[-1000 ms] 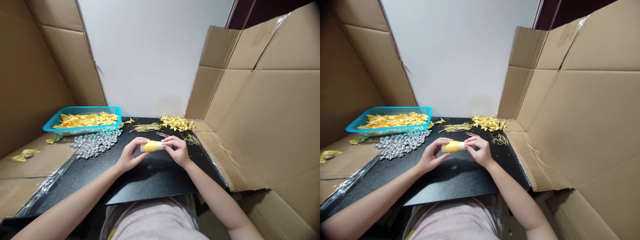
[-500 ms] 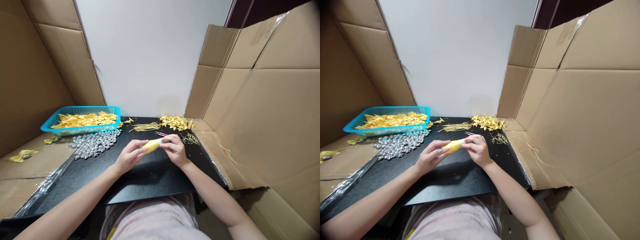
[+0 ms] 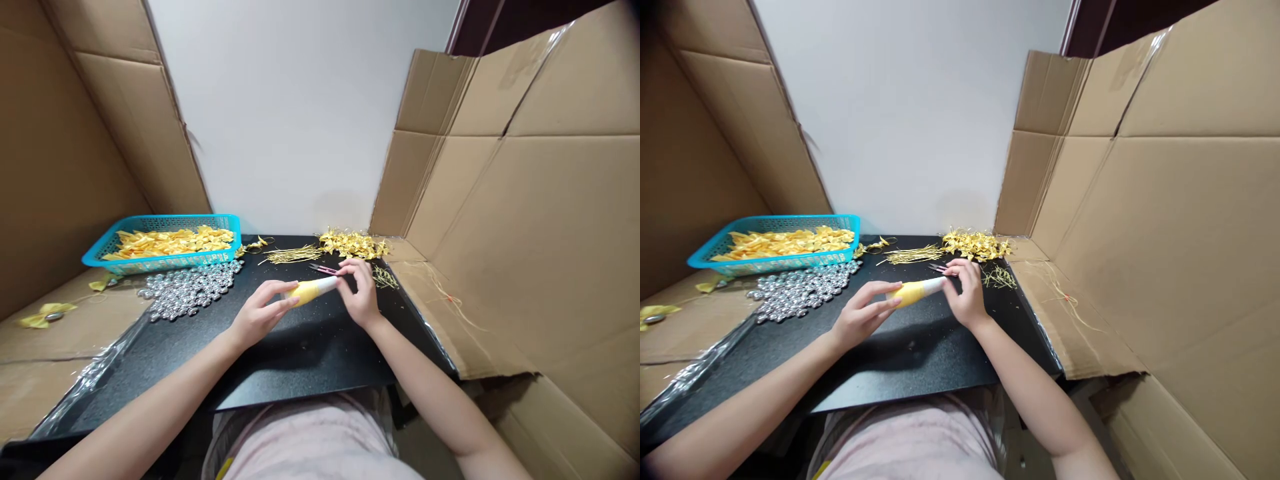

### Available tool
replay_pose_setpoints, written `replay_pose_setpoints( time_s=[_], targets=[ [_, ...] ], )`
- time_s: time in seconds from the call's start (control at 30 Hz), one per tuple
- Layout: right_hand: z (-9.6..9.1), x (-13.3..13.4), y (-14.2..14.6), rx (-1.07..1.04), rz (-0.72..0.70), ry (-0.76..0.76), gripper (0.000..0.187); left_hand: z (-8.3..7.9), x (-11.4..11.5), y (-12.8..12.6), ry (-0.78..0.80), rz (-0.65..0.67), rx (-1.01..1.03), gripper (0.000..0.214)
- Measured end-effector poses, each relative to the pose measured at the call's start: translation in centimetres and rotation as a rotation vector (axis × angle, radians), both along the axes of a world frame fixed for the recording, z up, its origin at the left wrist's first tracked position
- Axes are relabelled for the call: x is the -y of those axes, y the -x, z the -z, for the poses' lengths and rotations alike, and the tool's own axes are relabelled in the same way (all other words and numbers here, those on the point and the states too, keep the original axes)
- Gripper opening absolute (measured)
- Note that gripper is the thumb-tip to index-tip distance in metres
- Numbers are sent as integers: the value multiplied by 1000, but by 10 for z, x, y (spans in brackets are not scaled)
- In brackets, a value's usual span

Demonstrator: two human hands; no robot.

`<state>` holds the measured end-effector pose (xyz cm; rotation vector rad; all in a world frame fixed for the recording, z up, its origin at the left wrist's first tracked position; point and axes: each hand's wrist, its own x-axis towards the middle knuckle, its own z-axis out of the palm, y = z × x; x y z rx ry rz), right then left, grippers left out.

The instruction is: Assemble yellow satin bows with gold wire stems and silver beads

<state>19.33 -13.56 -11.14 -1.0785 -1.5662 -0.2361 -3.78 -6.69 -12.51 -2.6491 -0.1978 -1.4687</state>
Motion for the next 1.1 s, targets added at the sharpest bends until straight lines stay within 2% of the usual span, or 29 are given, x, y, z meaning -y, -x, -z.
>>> replay_pose_setpoints(
  time_s=[0.1, 0.23, 0.57, 0.83, 1.0, 1.1],
  targets=[
    [3, 1, 4, 183, -185, 26, 15, -2, 0, 0, -42, 18, 2, 28],
    [10, -1, 7, 183, -267, -55, 9, -2, 0, 3, -47, 26, -21, 29],
    [8, 0, 9, 225, -99, 20, 14, -1, -1, 2, -20, 8, 4, 25],
    [7, -1, 9, 15, -75, 120, 13, 1, 1, -3, 67, 26, 76, 30],
    [12, -7, 5, -147, 39, 187, 15, 1, -1, -3, 19, 24, 87, 29],
    [8, -6, 2, -221, 62, 147, 12, 1, -3, -2, 6, 20, 96, 27]
  ],
)
